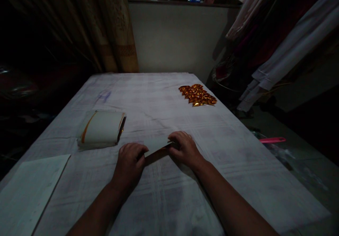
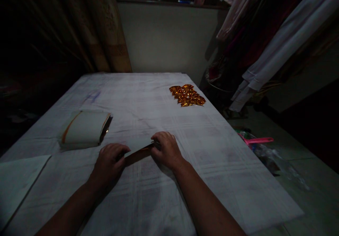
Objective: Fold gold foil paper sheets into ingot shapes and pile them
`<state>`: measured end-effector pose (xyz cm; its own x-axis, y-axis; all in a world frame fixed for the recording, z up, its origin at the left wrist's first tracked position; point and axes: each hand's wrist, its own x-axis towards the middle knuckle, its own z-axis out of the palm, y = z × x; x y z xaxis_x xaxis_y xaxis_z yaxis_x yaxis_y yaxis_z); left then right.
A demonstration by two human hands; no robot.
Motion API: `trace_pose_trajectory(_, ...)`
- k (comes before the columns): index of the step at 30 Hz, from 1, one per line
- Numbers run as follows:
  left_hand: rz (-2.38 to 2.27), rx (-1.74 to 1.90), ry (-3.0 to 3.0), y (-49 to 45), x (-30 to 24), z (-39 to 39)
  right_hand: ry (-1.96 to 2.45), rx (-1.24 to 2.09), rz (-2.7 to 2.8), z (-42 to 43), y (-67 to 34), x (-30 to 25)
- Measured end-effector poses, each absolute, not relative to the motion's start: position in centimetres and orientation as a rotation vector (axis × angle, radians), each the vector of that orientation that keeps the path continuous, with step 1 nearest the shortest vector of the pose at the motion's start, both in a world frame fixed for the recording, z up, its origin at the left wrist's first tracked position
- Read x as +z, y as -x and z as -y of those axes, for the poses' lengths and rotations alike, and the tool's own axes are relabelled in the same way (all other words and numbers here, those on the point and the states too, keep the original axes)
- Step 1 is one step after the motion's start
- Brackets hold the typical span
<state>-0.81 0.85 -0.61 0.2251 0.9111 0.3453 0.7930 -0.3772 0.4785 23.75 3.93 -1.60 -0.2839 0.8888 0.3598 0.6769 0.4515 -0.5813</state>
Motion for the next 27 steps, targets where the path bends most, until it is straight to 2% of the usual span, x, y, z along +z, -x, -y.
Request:
trace_pose_trajectory(9,-1.520,0.980,-1.888,1.2,0.0,-1.0,1.207,0.623,1.942,-3.5,-23.5,-0.7)
trace_pose_trajectory(18,-1.274,1.093,-1.146,-0.3,1.6,-0.3,1.078,1.363,1.398,-2.7,-22.1,-0.7)
trace_pose_trajectory(27,-1.280,1.033,-1.109,-0.3,1.4,-0.5,1.122,1.396,1.400,-2.7,-22.0,-1.0)
